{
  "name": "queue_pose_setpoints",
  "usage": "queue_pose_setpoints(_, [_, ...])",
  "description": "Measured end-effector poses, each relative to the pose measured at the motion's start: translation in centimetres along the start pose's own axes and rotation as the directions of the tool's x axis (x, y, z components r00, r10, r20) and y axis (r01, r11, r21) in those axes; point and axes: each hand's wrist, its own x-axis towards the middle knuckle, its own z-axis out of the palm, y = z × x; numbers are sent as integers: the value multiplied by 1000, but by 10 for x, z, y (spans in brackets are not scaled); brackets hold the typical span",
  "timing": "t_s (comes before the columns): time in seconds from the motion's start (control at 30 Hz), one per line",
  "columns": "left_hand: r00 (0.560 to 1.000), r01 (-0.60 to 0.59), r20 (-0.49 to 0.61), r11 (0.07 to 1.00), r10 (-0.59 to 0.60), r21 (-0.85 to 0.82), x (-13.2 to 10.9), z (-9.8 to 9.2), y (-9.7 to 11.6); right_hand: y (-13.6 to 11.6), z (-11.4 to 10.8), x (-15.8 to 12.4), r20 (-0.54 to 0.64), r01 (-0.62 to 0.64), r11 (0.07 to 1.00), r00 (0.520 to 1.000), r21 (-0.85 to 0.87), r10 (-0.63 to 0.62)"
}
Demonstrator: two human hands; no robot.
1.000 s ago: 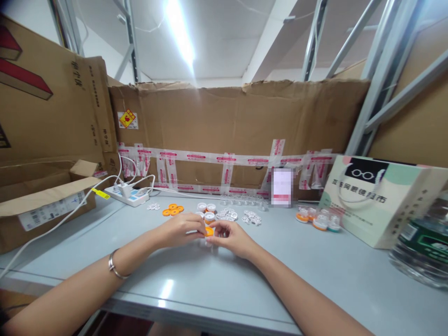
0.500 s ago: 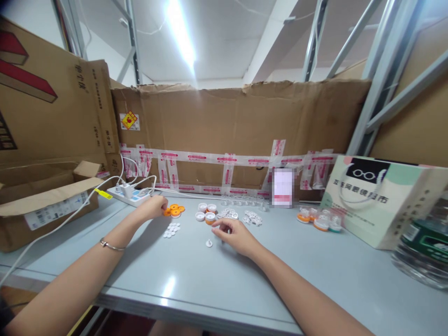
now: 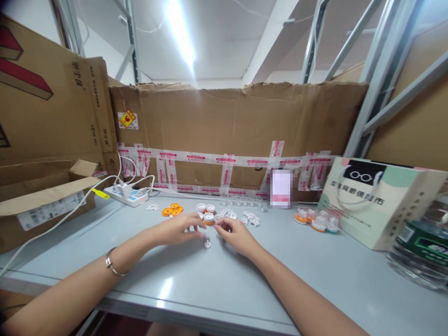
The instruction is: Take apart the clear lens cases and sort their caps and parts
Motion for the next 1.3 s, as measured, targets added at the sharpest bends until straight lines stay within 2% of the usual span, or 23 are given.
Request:
queue_pose_setpoints(0.03, [996,-88,22,996,88,-31,1,6,8,0,0,0,0,12,1000,1000,-1,-12])
queue_pose_setpoints(0.1, [980,-189,61,982,190,-29,4,17,18,1,1,1,-5,26,1000,1000,-8,-26])
queue_pose_setpoints(0.23, [969,-243,48,970,242,6,8,25,11,1,0,0,-15,27,1000,1000,-9,-27])
queue_pose_setpoints(0.33, [993,-106,-45,991,110,85,8,9,-9,1,-3,-1,-22,16,1000,1000,-14,-16])
queue_pose_setpoints(0.4, [987,100,-144,980,-75,175,3,-11,-27,0,-5,-1,-26,2,1000,1000,-21,-2])
queue_pose_setpoints(0.5, [906,396,-259,885,-334,245,-12,-45,-59,-1,-6,-2,-27,-1,1000,1000,-10,1])
queue_pose_setpoints(0.57, [844,535,-230,799,-485,277,-22,-61,-82,-1,-6,-2,-30,1,1000,1000,-4,-2])
queue_pose_setpoints(0.67, [814,581,-197,758,-547,297,-32,-68,-111,-1,-5,-2,-35,-1,1000,999,-7,0])
queue_pose_setpoints(0.77, [808,586,-151,749,-570,311,-32,-62,-133,-2,-4,-2,-24,1,1000,1000,-7,-1])
queue_pose_setpoints(0.9, [803,585,-101,745,-587,322,-27,-50,-151,-1,-5,-2,-13,-6,1000,1000,-2,6])
queue_pose_setpoints(1.03, [810,565,-43,759,-585,325,-25,-43,-158,1,-5,-1,-30,-11,1000,999,-6,11])
queue_pose_setpoints(1.17, [820,546,-25,769,-571,331,-21,-44,-157,1,-7,1,-40,-10,1000,999,-22,9])
queue_pose_setpoints(1.3, [836,543,-137,765,-531,348,-7,-47,-143,13,-31,5,-108,-2,995,994,-95,-9])
